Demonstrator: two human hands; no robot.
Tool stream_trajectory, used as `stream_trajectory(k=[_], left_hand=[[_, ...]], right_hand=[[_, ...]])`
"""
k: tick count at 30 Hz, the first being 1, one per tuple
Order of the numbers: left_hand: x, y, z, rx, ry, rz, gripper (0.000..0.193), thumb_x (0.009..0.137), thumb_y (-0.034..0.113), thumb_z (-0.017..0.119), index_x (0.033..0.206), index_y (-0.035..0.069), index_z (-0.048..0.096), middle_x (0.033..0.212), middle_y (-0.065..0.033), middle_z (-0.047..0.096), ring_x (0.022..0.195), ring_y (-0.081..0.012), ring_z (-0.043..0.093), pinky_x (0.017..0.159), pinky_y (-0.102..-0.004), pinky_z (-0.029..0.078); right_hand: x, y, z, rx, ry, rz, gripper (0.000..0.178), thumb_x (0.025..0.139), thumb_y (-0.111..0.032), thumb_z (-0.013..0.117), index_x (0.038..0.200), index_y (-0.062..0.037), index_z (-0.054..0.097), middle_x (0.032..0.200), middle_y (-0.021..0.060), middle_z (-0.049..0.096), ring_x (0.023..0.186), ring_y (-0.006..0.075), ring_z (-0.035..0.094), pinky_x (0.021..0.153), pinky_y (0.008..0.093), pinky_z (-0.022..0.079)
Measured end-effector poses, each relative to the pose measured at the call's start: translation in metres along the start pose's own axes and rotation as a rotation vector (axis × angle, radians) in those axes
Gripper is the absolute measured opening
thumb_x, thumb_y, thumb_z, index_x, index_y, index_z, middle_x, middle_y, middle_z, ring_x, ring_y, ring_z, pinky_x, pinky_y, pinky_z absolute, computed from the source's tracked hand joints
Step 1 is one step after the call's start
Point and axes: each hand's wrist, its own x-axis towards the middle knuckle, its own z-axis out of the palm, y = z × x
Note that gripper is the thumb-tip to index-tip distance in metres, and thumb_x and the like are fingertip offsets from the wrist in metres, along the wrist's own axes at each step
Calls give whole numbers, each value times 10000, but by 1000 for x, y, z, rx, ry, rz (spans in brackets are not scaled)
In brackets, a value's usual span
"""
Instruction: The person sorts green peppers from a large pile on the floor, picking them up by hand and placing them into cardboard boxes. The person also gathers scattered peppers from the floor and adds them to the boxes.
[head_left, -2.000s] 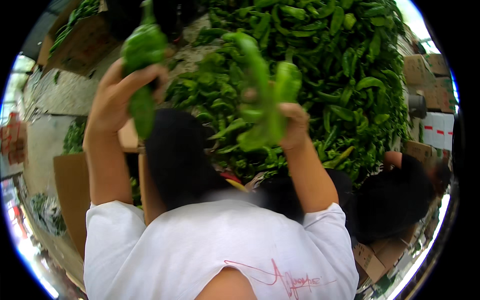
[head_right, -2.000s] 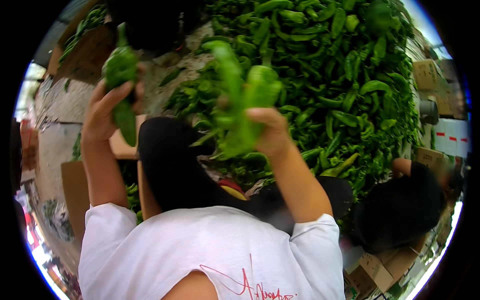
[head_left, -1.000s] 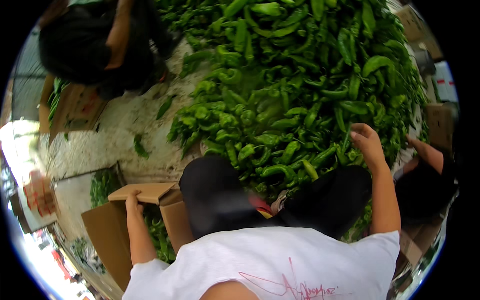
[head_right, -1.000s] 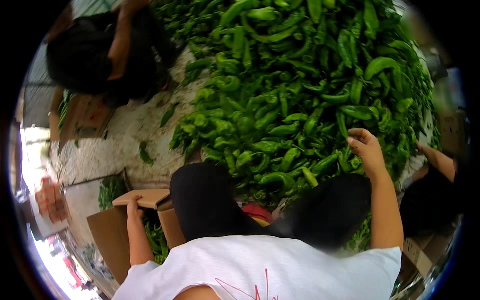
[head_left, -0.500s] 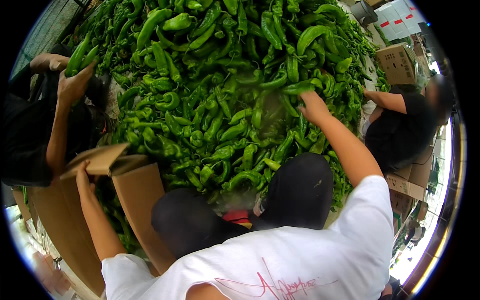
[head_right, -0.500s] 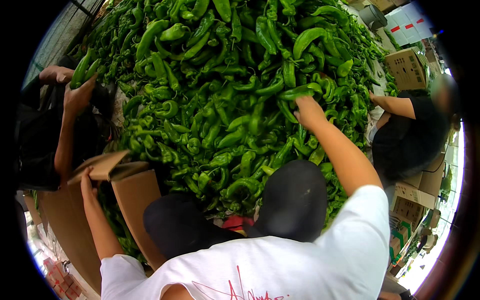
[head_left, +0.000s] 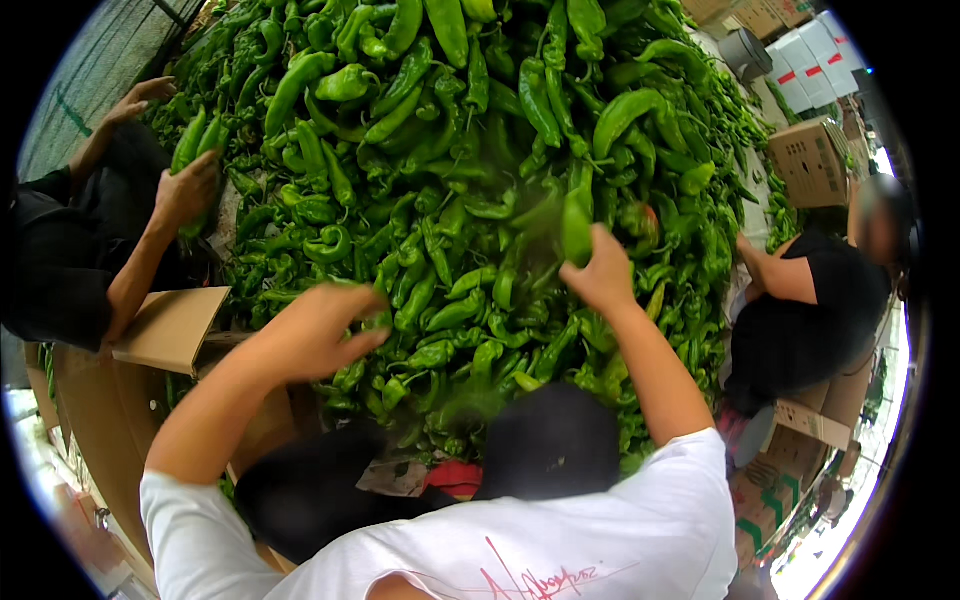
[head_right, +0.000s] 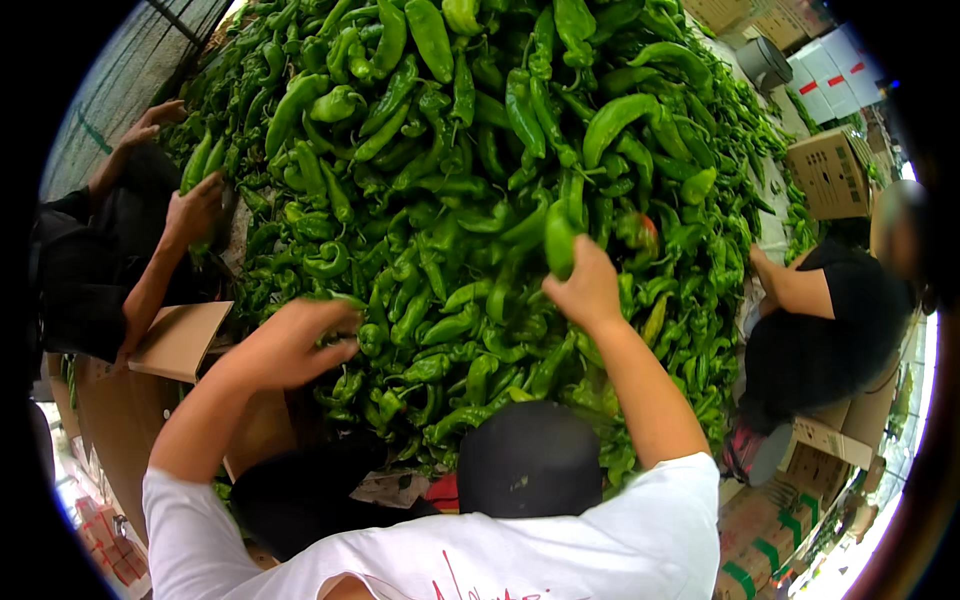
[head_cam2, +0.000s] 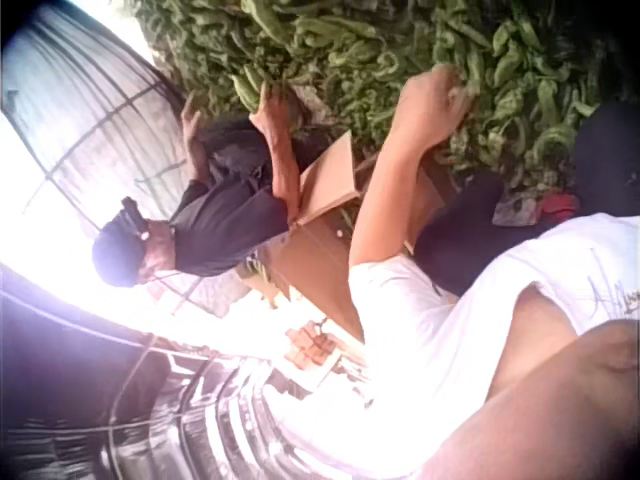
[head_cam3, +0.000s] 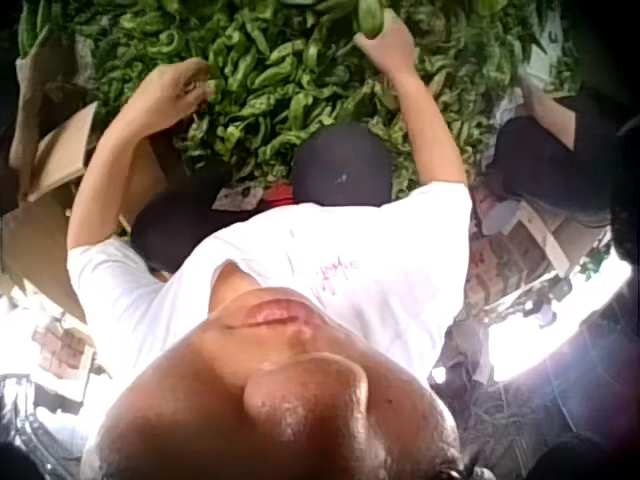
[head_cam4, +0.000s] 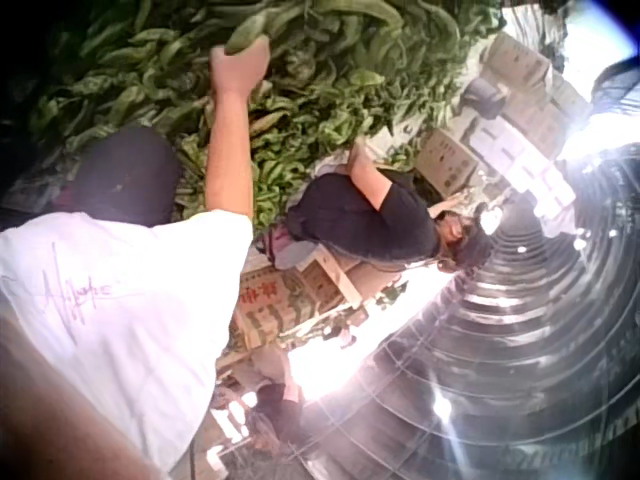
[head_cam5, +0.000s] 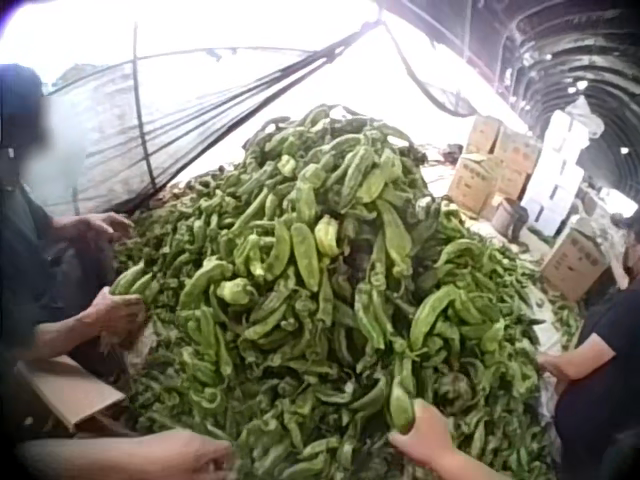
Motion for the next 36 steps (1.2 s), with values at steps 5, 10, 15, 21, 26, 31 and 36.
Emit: stream_trajectory(k=[5, 10, 15, 21, 26, 31, 36], left_hand=[[194, -19, 26, 378, 181, 134, 348, 801, 149, 605, 1096, 8, 484, 1023, -176, 584, 981, -353, 556, 804, -442, 475], [318, -31, 12, 831, 528, 291, 534, 787, 129, 613, 1285, 62, 432, 1390, -131, 397, 1317, -302, 339, 1049, -405, 340], [349, -47, -6, 953, 417, 602, 444, 788, 312, 643, 1148, 77, 530, 1212, -82, 547, 1302, -252, 369, 1143, -413, 192], [321, -16, 12, 862, 268, 1012, 267, 750, 208, 639, 965, 101, 521, 928, -41, 600, 981, -250, 594, 1001, -418, 427], [371, -1, 39, 1025, 400, 758, 286, 770, 170, 615, 1041, 110, 547, 993, -64, 601, 920, -236, 597, 791, -386, 479], [316, 17, 75, 978, 172, 163, 352, 748, 169, 649, 1075, 92, 543, 988, -96, 611, 914, -299, 616, 733, -427, 501], [183, 57, -14, 179, 167, -242, 495, 712, 255, 723, 1116, 49, 525, 928, -137, 650, 837, -278, 644, 738, -391, 513]], right_hand=[[82, 60, 31, 356, 134, 339, 438, 651, -173, 716, 1029, -27, 551, 942, 182, 648, 861, 350, 628, 771, 397, 493], [18, -7, 32, 472, -216, 229, 440, 637, -126, 709, 1046, -6, 602, 944, 191, 658, 874, 297, 640, 808, 343, 487], [90, 19, -51, -209, 330, -218, 340, 604, -14, 641, 940, 0, 593, 1161, 180, 554, 1145, 360, 473, 957, 423, 391], [178, 33, -107, -689, -292, -248, 311, 597, -64, 663, 909, -63, 668, 1340, 142, 410, 1258, 361, 363, 1070, 530, 250], [124, 58, -112, -632, -245, -228, 486, 546, -201, 746, 1003, -71, 641, 1278, 235, 415, 1105, 409, 471, 923, 468, 428], [41, 57, -103, -215, -176, 132, 516, 588, -222, 762, 1063, -76, 619, 1295, 231, 418, 1015, 395, 545, 893, 453, 454], [6, 8, -116, 1180, -112, 396, 496, 714, -173, 725, 1128, -23, 496, 1080, 137, 588, 974, 275, 608, 860, 411, 505]])
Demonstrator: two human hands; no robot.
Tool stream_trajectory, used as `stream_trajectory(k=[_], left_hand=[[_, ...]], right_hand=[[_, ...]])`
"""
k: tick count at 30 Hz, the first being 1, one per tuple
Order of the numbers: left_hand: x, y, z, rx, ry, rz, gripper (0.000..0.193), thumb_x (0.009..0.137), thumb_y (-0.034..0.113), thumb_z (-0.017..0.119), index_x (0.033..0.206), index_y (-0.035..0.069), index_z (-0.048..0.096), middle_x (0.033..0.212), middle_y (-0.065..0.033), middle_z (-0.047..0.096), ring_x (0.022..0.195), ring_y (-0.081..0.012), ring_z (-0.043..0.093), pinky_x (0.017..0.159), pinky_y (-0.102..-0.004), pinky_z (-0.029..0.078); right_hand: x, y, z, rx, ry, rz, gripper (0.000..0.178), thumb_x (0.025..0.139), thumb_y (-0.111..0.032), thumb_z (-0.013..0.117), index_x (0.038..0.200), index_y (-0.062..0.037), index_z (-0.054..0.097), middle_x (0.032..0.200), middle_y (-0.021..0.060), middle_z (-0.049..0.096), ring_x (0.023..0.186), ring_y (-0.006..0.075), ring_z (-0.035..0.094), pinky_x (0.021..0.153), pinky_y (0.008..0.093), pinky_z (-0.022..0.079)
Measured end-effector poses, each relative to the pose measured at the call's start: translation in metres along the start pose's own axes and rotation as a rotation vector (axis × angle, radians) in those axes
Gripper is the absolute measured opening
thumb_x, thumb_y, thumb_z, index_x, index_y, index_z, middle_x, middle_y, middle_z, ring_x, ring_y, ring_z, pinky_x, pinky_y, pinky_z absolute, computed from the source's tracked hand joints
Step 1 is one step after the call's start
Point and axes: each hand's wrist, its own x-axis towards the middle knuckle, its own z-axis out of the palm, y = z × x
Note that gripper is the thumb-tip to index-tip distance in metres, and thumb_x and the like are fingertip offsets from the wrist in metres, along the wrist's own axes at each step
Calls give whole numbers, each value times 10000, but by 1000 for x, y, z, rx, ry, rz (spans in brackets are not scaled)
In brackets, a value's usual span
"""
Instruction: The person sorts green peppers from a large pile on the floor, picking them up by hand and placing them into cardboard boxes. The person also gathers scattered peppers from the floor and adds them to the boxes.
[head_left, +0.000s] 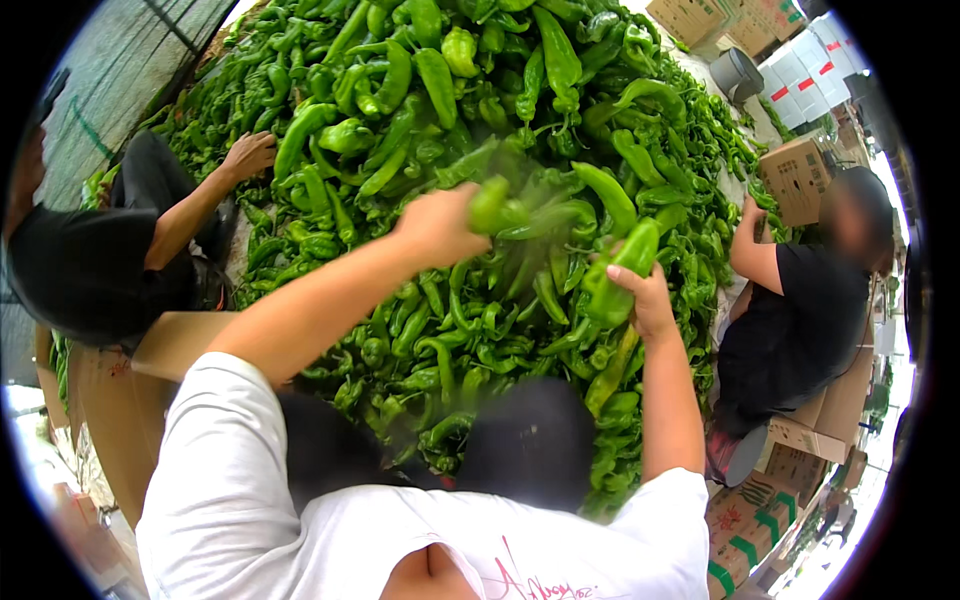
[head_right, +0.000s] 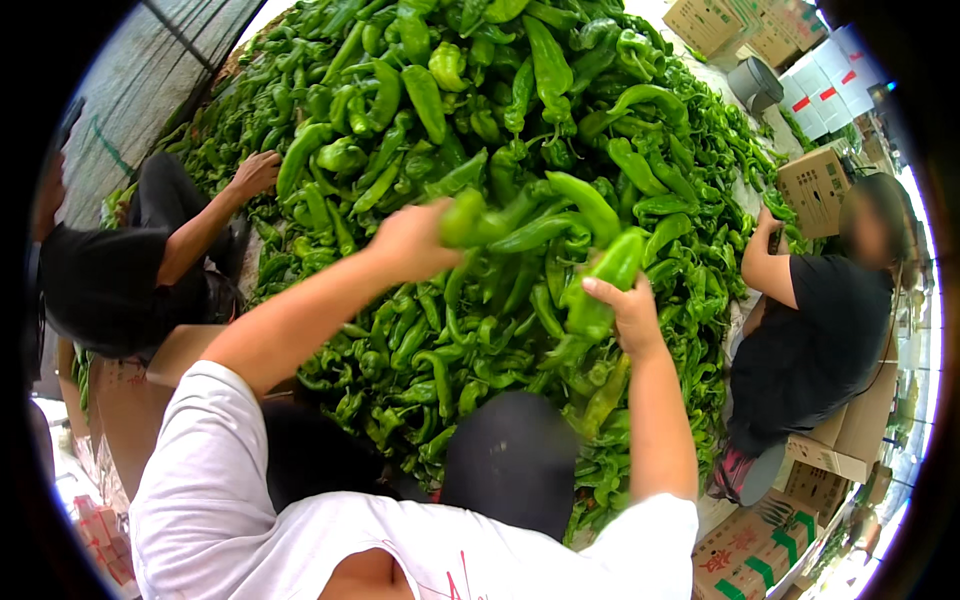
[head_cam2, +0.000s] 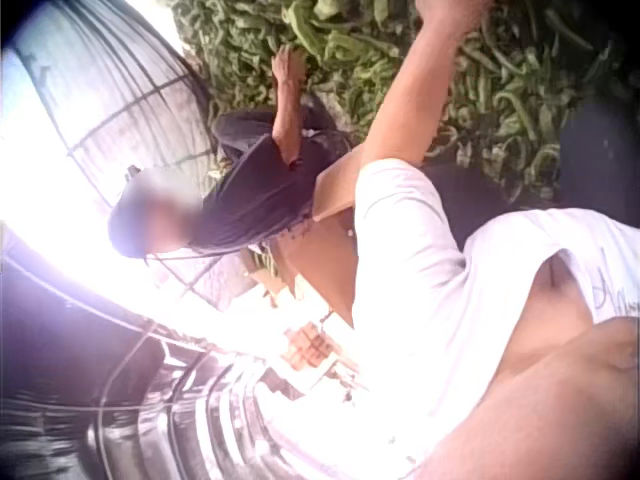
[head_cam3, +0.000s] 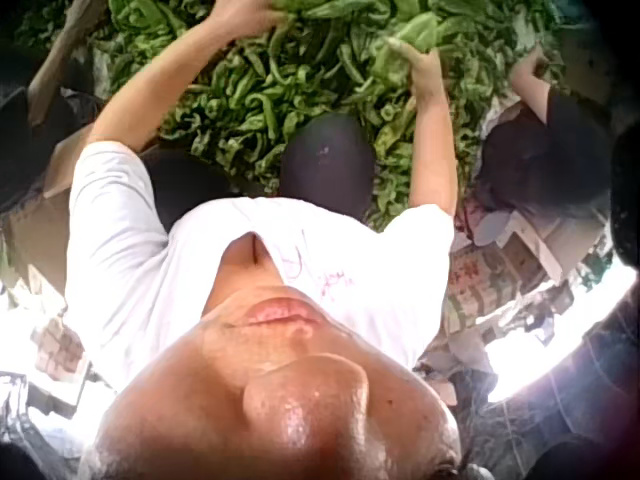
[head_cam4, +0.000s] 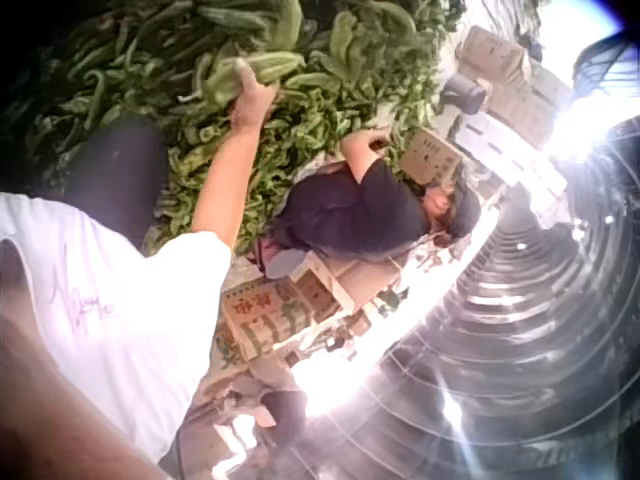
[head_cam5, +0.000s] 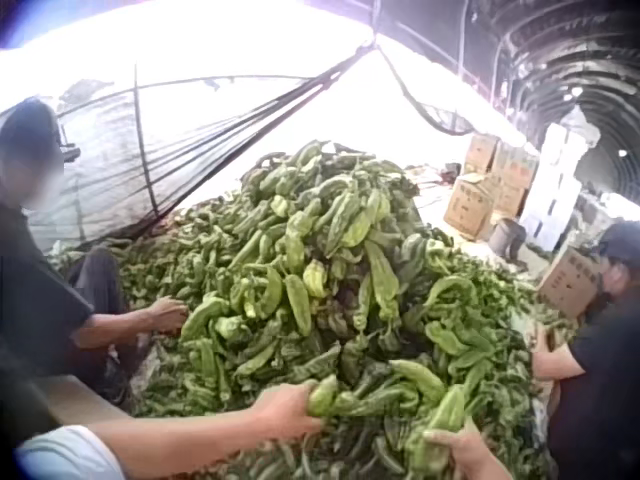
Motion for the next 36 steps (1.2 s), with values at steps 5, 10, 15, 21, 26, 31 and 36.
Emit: stream_trajectory(k=[5, 10, 15, 21, 26, 31, 36], left_hand=[[-158, -80, -101, -897, -72, -138, 500, 758, 199, 739, 1178, 29, 526, 1006, -52, 579, 886, -128, 544, 769, -284, 454], [-386, -126, -156, -642, 208, -204, 534, 756, 214, 719, 1199, 0, 509, 1095, -50, 589, 1016, -144, 546, 905, -291, 434], [-531, -181, -135, -118, 226, -825, 442, 829, 154, 656, 1200, -29, 500, 1119, -167, 617, 1009, -249, 612, 858, -358, 483], [-415, -138, -105, -11, 303, -489, 403, 839, 175, 646, 1155, -48, 531, 1048, -221, 629, 1014, -332, 611, 853, -379, 483], [-170, -115, -32, 204, 85, 85, 504, 831, 229, 639, 1253, 11, 470, 1201, -197, 553, 1126, -357, 515, 955, -411, 423], [80, -95, 60, 599, 192, 475, 553, 818, 101, 548, 1346, 68, 385, 1417, -187, 351, 1324, -334, 331, 1060, -429, 331], [157, -103, 87, 665, 284, 536, 430, 807, 105, 520, 1232, 143, 472, 1175, -175, 500, 1175, -341, 455, 1064, -470, 315]], right_hand=[[-53, -27, 163, 404, -501, 68, 405, 821, -229, 637, 1150, -46, 488, 1236, 169, 494, 1105, 300, 553, 885, 440, 499], [-160, 7, 371, 280, -1069, 68, 434, 869, -363, 636, 1127, -35, 518, 1060, 85, 583, 953, 161, 573, 865, 326, 472], [-221, 57, 460, -507, -1345, -229, 812, 786, -455, 676, 1300, 100, 380, 1247, 280, 495, 1176, 375, 483, 992, 406, 391], [-51, 21, 312, -790, -695, -435, 604, 754, -282, 722, 1249, -20, 496, 1216, 179, 561, 1102, 309, 560, 910, 386, 469], [106, 48, 105, -1934, 108, -456, 677, 739, -226, 724, 1318, -71, 407, 1294, 125, 484, 1208, 339, 450, 1026, 421, 360], [145, 62, 45, -1976, -16, -102, 866, 669, -168, 744, 1398, -65, 286, 1291, 210, 436, 1158, 365, 474, 1008, 432, 371], [121, 84, 31, -1828, -18, -266, 830, 597, -116, 736, 1334, -58, 357, 1177, 192, 496, 1033, 367, 534, 839, 428, 464]])
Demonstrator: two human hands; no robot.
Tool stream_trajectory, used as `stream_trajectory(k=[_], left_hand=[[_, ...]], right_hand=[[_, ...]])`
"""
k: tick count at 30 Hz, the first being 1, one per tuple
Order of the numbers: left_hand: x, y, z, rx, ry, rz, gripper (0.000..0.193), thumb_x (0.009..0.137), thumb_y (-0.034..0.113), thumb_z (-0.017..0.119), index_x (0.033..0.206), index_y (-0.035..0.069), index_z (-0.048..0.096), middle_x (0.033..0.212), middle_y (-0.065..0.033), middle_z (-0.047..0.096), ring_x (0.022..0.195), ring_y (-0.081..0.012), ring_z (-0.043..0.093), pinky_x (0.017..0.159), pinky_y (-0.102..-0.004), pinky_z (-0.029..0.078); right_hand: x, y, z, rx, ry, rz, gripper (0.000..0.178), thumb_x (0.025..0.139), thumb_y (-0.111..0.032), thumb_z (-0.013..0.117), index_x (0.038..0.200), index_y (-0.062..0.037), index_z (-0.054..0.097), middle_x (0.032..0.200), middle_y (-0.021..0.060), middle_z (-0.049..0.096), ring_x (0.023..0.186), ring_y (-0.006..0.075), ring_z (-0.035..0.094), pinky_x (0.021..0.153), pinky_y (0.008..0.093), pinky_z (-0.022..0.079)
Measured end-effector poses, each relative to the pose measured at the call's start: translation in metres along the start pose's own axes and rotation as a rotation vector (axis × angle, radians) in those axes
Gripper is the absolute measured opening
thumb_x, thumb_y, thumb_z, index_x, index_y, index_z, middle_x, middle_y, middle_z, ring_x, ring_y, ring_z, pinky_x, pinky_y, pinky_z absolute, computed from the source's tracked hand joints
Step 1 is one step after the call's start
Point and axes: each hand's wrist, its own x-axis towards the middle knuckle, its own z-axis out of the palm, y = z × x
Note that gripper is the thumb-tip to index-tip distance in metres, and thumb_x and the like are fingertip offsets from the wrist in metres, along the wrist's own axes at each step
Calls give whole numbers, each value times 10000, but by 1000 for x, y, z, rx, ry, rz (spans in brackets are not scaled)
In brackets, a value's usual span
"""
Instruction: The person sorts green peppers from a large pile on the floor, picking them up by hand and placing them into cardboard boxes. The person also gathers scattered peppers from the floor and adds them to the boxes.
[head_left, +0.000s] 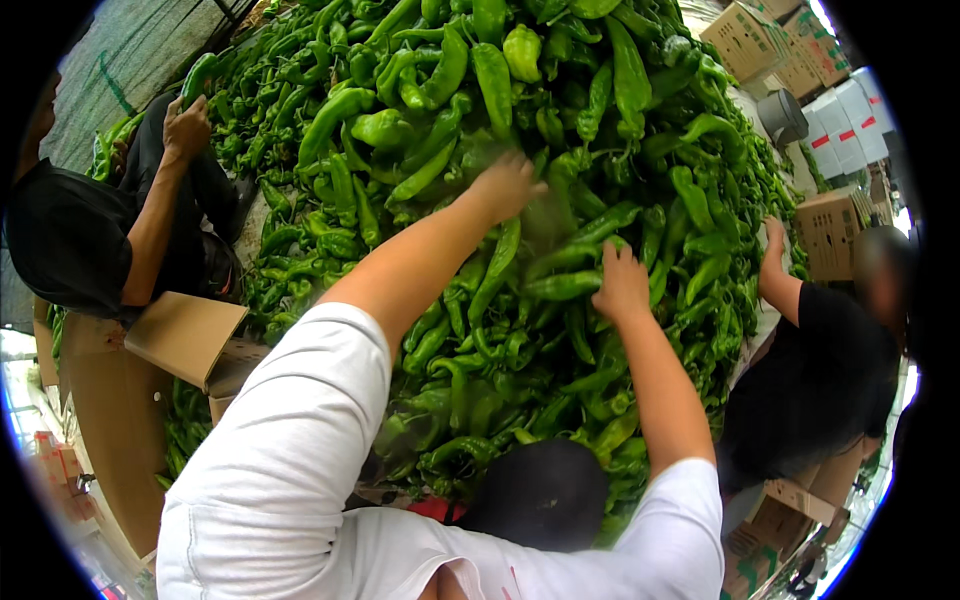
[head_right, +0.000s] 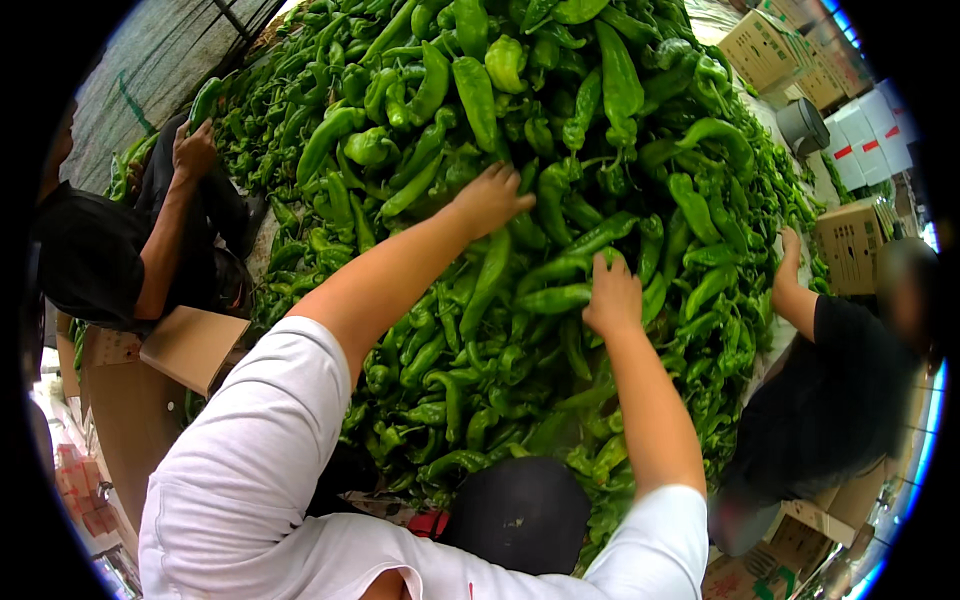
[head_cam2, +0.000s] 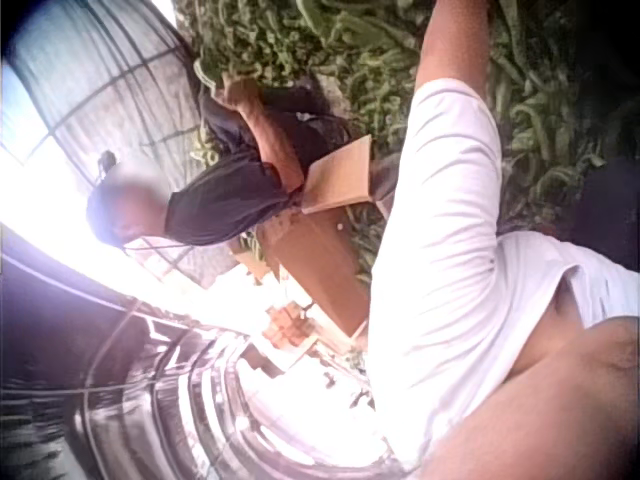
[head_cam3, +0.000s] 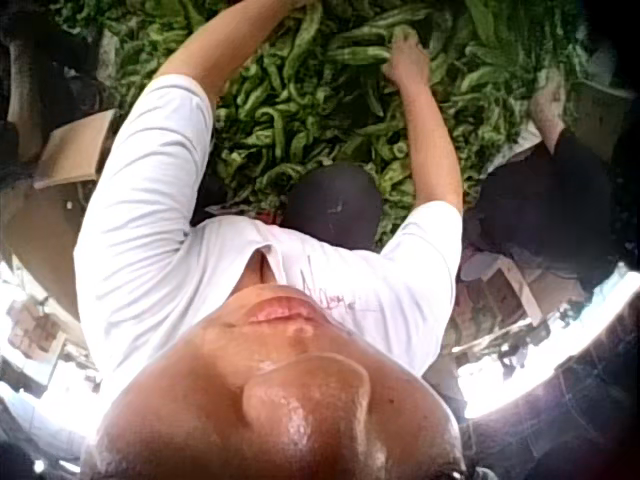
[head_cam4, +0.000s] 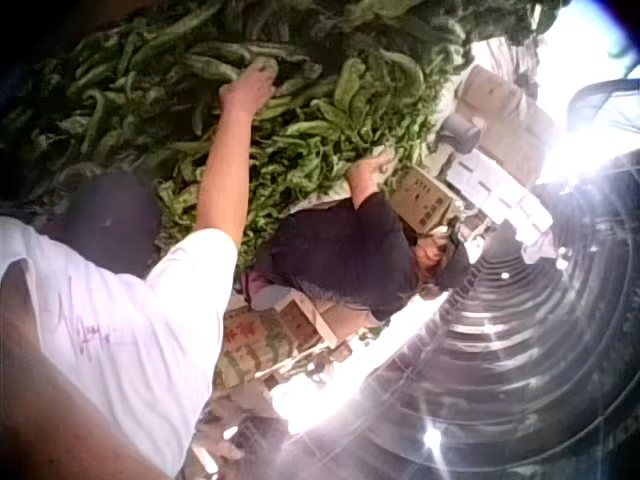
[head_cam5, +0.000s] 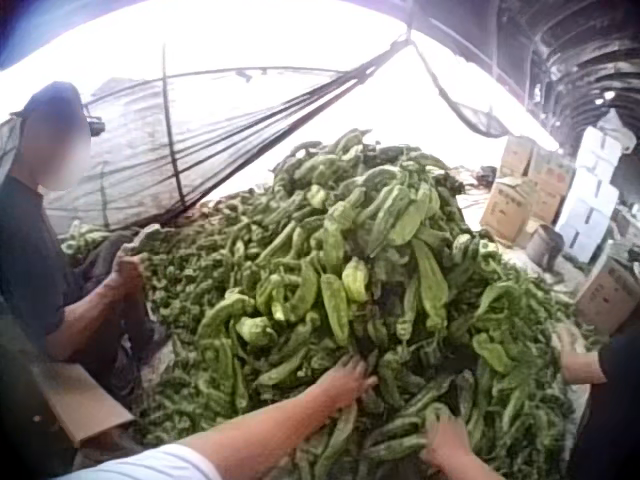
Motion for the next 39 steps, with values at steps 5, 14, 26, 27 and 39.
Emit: stream_trajectory(k=[5, 14, 26, 27, 39], left_hand=[[-14, 7, -93, -498, 464, 35, 257, 777, 84, 571, 1027, 53, 518, 982, -120, 553, 974, -305, 541, 964, -425, 407], [38, -73, -102, -647, 186, -1177, 847, 627, 417, 837, 1151, -79, 394, 1063, -220, 609, 991, -328, 613, 830, -367, 518], [-21, -59, -65, -1852, 141, -483, 461, 710, 13, 625, 1163, 15, 538, 1007, -121, 647, 887, -236, 633, 828, -362, 507], [-32, -51, -87, -2009, 72, -486, 449, 719, 10, 614, 1162, 13, 536, 1021, -126, 641, 894, -236, 632, 830, -364, 509], [-283, -30, -299, -1970, 14, -812, 347, 791, 110, 694, 1097, -15, 587, 970, -118, 653, 812, -202, 656, 737, -346, 557]], right_hand=[[-40, 30, -43, 589, 276, 145, 728, 619, -105, 736, 1275, -47, 424, 1148, 157, 572, 1064, 310, 560, 912, 383, 439], [60, 7, -56, 1328, 26, -126, 791, 628, -96, 816, 1308, -36, 417, 1234, 126, 546, 1132, 287, 540, 960, 355, 424], [66, -36, -17, 1395, 265, -209, 609, 618, -32, 794, 1166, -19, 527, 1082, 77, 607, 990, 225, 577, 893, 328, 450], [50, -32, -15, 1617, 148, -94, 524, 660, -23, 762, 1139, -22, 549, 1063, 51, 605, 967, 201, 574, 877, 343, 460], [-70, -229, -159, 2420, -1022, -524, 393, 754, -47, 634, 1133, -7, 540, 1072, 118, 604, 983, 260, 612, 863, 383, 512]])
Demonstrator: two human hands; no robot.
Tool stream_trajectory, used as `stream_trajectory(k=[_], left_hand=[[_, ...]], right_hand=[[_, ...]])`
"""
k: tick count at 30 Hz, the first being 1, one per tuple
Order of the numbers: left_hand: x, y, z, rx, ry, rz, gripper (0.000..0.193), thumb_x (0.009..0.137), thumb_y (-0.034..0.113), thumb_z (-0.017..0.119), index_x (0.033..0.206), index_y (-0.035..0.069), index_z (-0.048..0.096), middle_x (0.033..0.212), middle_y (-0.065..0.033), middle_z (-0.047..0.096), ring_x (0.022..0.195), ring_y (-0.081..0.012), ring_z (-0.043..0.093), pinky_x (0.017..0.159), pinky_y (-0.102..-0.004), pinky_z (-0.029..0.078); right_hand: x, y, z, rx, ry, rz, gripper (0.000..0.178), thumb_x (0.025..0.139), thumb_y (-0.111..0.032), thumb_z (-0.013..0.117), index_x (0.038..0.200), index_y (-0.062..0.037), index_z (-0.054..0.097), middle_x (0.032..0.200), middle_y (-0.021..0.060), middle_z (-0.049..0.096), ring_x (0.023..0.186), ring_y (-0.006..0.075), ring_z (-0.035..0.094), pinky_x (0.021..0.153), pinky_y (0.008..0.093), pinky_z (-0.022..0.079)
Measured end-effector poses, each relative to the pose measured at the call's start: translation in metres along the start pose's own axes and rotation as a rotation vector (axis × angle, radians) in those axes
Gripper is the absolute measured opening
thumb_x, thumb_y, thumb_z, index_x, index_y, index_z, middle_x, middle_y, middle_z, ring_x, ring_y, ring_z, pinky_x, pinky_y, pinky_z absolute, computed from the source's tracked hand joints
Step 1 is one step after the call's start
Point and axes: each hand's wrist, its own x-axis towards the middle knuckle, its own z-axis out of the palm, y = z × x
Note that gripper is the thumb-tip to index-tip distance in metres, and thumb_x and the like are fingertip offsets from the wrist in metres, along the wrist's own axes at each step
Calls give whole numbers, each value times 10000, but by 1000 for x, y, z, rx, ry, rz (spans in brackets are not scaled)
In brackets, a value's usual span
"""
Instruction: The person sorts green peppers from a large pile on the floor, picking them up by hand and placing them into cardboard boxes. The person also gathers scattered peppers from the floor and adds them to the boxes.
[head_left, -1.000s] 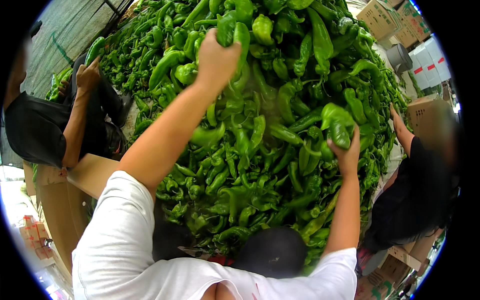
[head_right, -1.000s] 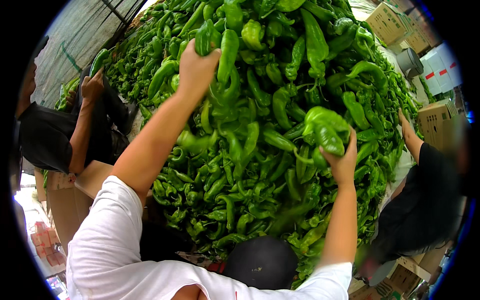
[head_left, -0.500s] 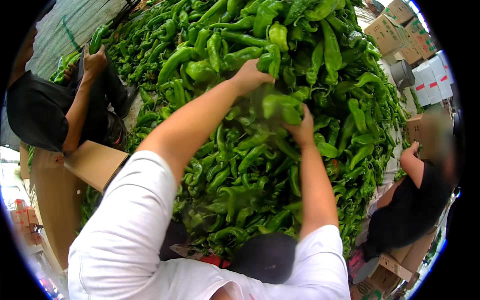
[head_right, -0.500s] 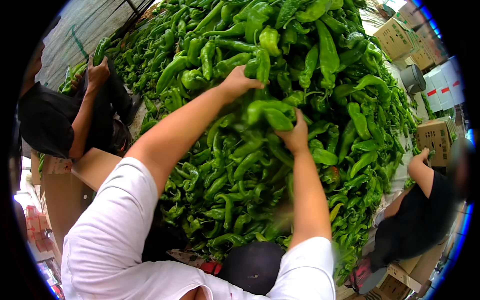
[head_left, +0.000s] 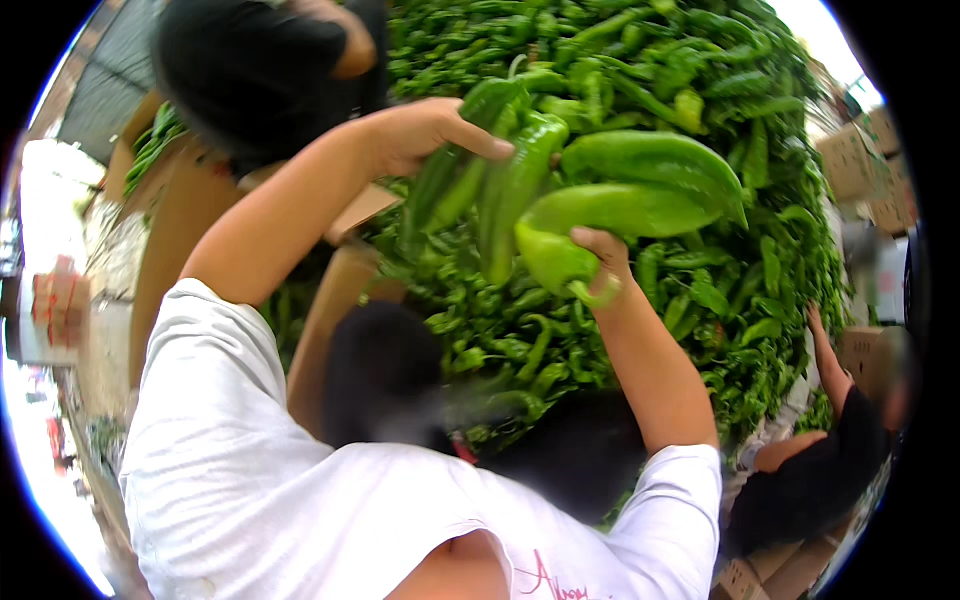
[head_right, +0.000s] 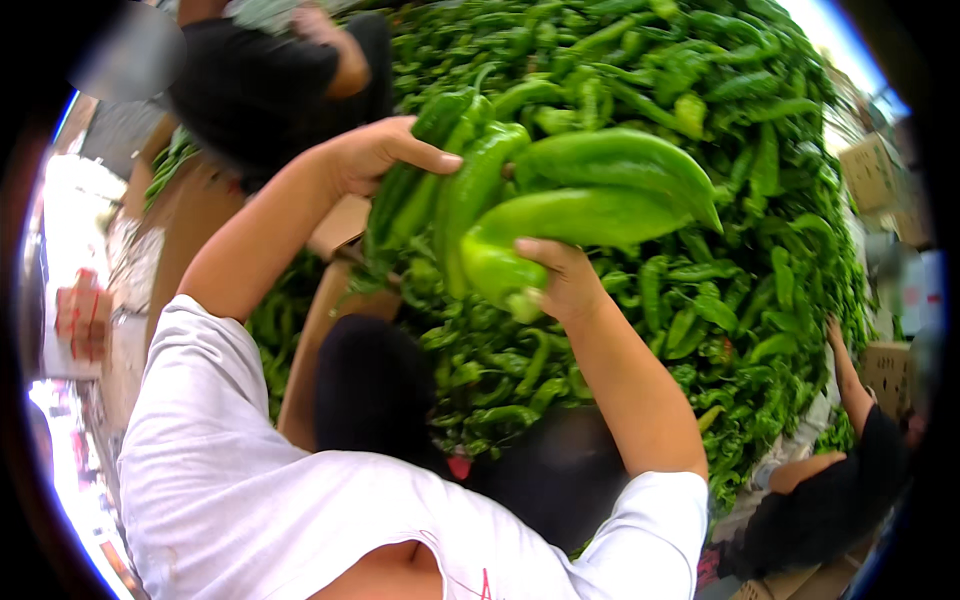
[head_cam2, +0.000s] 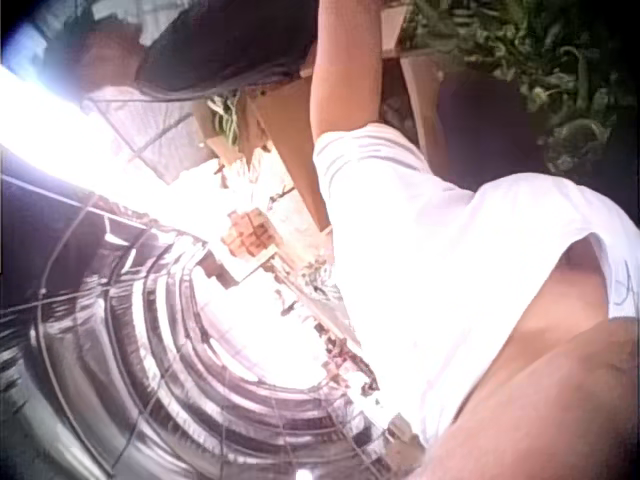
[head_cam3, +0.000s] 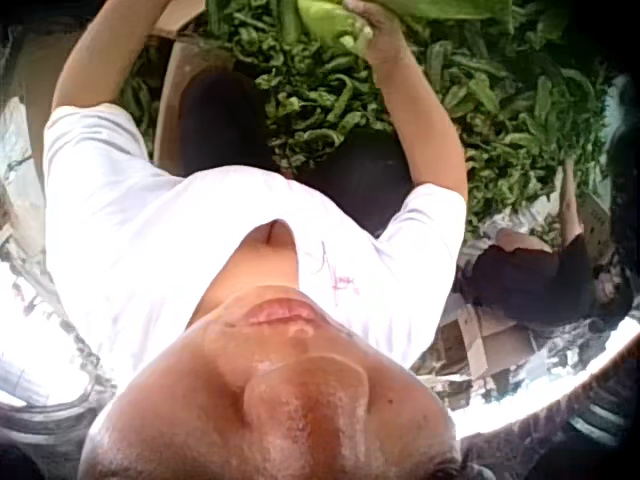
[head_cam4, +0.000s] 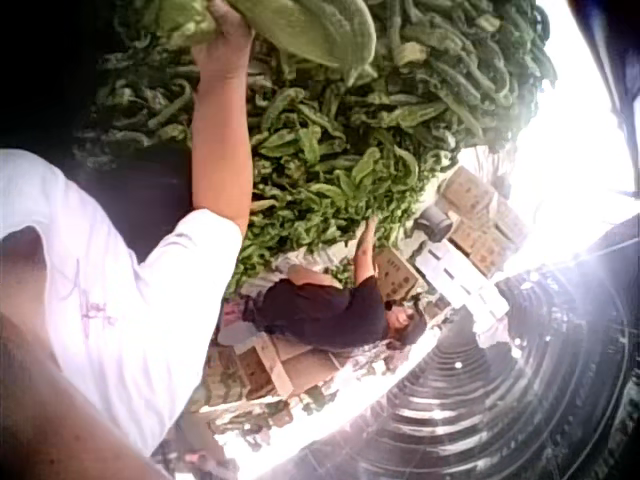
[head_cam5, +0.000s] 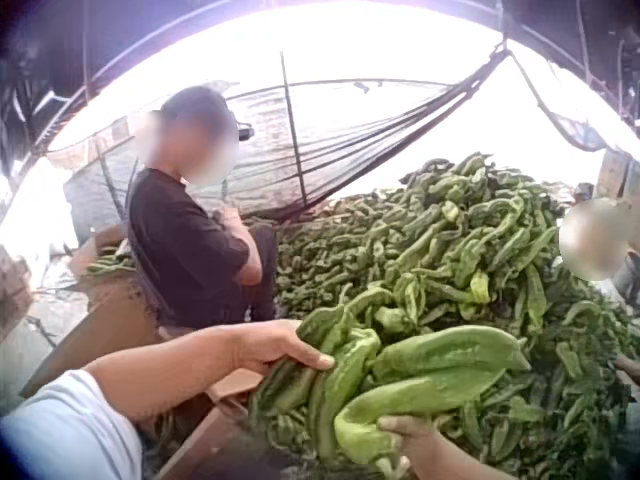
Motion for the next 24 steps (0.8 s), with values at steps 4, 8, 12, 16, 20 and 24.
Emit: stream_trajectory(k=[4, 8, 12, 16, 20, 24], left_hand=[[-162, 7, -55, 96, 160, -6, 537, 773, 99, 687, 1259, -11, 486, 1153, -132, 600, 1043, -209, 594, 904, -339, 488], [-324, -24, -94, 501, 529, -272, 468, 825, 232, 676, 1188, -26, 532, 1084, -146, 616, 914, -198, 624, 820, -317, 518], [-409, -62, -115, 779, 809, -654, 571, 843, 331, 664, 1251, -21, 478, 1174, -133, 574, 1020, -205, 585, 859, -356, 504], [-391, -80, -132, 929, 793, -398, 478, 854, 360, 651, 1130, -20, 560, 969, -85, 626, 900, -152, 597, 771, -289, 496], [-257, -72, -116, 802, 502, -183, 409, 890, 267, 616, 1187, -2, 535, 1010, -88, 622, 913, -153, 595, 802, -285, 480], [-69, -54, -38, 1070, 100, -105, 410, 913, 220, 586, 1242, -8, 498, 1043, -121, 620, 995, -207, 586, 871, -348, 465]], right_hand=[[69, 103, 94, -189, -240, 70, 391, 817, -126, 637, 1167, -3, 510, 1088, 115, 590, 997, 230, 605, 858, 385, 510], [92, 216, 196, -318, -237, 313, 576, 826, -328, 685, 1216, 36, 467, 1129, 152, 570, 1022, 244, 594, 881, 391, 500], [94, 227, 186, -1151, -348, 629, 804, 792, -402, 716, 1323, 92, 370, 1205, 246, 528, 1084, 282, 564, 903, 364, 478], [68, 127, 112, -1046, -164, 576, 646, 828, -297, 690, 1297, 68, 436, 1172, 211, 568, 1030, 273, 589, 875, 357, 503], [-1, -11, 11, -1519, 514, 415, 637, 818, -339, 690, 1303, 5, 461, 1174, 171, 585, 1029, 245, 580, 890, 374, 467], [-118, -102, -143, -1768, 1307, 260, 522, 774, -287, 712, 1174, 7, 549, 1089, 188, 620, 968, 309, 613, 795, 393, 497]])
